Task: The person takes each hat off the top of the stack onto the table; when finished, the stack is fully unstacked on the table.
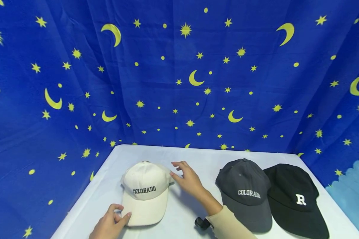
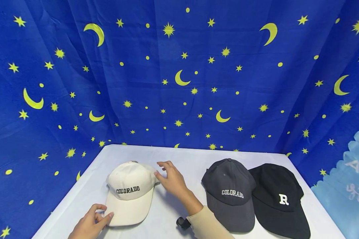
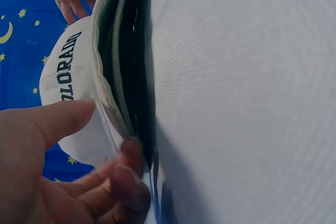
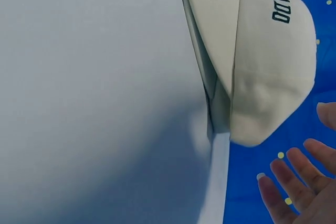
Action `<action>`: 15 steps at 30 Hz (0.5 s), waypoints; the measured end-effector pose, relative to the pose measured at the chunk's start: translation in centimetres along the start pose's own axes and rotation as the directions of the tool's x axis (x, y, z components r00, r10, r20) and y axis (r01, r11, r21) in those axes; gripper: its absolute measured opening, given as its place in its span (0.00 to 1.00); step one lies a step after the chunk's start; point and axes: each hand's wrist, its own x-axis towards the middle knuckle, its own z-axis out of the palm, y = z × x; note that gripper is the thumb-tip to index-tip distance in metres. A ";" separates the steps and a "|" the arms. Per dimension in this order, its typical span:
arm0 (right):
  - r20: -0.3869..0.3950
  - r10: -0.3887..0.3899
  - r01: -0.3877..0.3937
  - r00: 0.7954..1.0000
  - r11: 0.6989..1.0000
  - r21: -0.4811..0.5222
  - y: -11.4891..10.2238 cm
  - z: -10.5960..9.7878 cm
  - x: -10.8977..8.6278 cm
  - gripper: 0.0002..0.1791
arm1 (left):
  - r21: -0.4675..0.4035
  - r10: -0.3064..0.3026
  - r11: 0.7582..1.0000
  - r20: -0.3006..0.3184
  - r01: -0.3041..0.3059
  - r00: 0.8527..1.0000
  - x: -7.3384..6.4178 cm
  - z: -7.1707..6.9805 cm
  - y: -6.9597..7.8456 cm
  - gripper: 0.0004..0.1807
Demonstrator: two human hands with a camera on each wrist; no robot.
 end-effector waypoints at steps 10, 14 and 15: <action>0.031 -0.017 0.016 0.999 1.000 0.010 -0.6 1.1 0.6 0.22 | -0.014 -0.008 1.000 0.043 0.009 0.999 0.2 0.0 -0.3 0.47; 0.056 -0.007 0.007 0.998 1.000 0.002 -0.6 1.5 0.7 0.21 | -0.071 -0.018 0.997 0.058 0.022 0.998 0.1 0.1 -0.5 0.46; 0.059 -0.003 0.003 0.998 1.000 -0.003 -0.7 1.6 0.7 0.21 | -0.086 -0.018 0.996 0.057 0.022 0.998 0.1 0.1 -0.6 0.45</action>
